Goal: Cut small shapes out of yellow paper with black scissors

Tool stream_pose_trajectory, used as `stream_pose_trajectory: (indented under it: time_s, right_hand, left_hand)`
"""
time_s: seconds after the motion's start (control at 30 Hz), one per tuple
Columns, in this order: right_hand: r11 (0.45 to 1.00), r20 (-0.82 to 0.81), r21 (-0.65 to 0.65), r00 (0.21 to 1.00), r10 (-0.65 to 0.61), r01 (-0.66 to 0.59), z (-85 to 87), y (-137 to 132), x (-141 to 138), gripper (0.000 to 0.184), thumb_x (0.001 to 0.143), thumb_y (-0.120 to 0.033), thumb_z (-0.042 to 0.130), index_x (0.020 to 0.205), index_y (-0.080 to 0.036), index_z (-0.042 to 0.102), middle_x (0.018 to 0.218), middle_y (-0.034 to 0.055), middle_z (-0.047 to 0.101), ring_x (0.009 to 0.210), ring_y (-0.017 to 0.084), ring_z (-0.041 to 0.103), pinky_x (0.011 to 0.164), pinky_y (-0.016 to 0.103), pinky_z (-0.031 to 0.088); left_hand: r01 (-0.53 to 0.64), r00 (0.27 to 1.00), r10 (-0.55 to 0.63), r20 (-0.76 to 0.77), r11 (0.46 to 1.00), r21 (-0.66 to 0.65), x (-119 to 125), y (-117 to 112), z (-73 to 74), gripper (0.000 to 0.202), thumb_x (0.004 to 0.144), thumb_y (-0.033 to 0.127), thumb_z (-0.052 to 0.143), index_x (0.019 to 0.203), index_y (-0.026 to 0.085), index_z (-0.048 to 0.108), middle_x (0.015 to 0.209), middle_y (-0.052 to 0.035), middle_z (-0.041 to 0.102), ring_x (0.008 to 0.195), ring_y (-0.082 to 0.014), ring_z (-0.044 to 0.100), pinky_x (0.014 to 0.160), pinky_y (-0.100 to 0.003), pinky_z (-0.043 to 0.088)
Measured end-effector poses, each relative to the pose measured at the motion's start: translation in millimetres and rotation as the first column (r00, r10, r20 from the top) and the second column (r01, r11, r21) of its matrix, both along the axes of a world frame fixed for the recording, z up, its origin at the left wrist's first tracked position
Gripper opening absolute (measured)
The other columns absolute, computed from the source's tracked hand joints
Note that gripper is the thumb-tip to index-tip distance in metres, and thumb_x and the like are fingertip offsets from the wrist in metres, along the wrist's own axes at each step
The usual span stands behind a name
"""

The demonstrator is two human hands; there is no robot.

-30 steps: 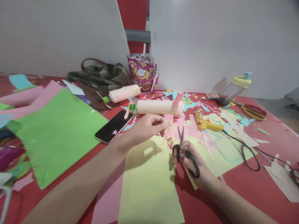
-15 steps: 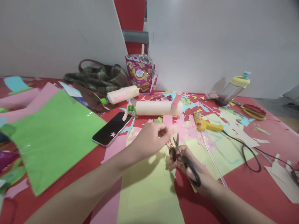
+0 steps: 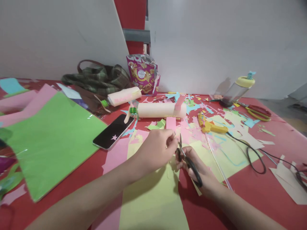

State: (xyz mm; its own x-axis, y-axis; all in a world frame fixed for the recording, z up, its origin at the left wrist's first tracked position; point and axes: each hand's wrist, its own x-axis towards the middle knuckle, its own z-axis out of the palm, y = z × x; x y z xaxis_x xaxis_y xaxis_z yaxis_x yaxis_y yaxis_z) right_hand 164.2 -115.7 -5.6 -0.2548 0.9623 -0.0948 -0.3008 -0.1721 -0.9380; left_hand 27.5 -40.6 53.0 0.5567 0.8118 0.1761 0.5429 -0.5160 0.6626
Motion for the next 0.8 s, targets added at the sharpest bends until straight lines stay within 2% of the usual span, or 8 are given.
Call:
stream_pose_trajectory:
  time_s: [0.1,0.27,0.8]
  right_hand:
    - [1.000,0.001,0.024,1.000,0.016,-0.016,-1.3,0.1,1.4,0.038,0.065,-0.047,0.058,0.085,-0.026,0.035,0.075,-0.0016,0.040,0.053,0.009,0.034,0.051,0.023,0.034]
    - [0.999,-0.018,0.043,0.999,0.028,-0.028,-2.9,-0.5,2.0,0.038,0.065,-0.048,0.056,0.086,-0.026,0.035,0.069,-0.0027,0.038,0.057,0.011,0.035,0.055,0.025,0.033]
    - [0.999,-0.033,0.047,0.999,-0.014,0.015,-3.8,-0.8,1.6,0.031,0.069,-0.046,0.054,0.085,-0.024,0.039,0.072,-0.0006,0.042,0.064,0.013,0.038,0.062,0.028,0.033]
  left_hand:
    - [-0.014,1.000,0.014,0.003,1.000,0.001,0.5,-0.8,-1.2,0.024,0.075,0.021,0.040,0.052,0.015,0.039,0.046,0.0053,0.043,0.043,-0.0050,0.036,0.044,-0.018,0.027]
    - [-0.054,0.998,0.054,0.013,0.998,-0.024,0.4,-0.9,-2.4,0.023,0.075,0.022,0.039,0.053,0.015,0.040,0.047,0.0049,0.045,0.044,-0.0056,0.038,0.044,-0.018,0.028]
    - [-0.057,0.998,0.058,0.018,0.997,-0.047,2.0,-1.2,-4.0,0.024,0.074,0.021,0.039,0.051,0.015,0.038,0.048,0.0046,0.044,0.044,-0.0058,0.038,0.044,-0.019,0.028]
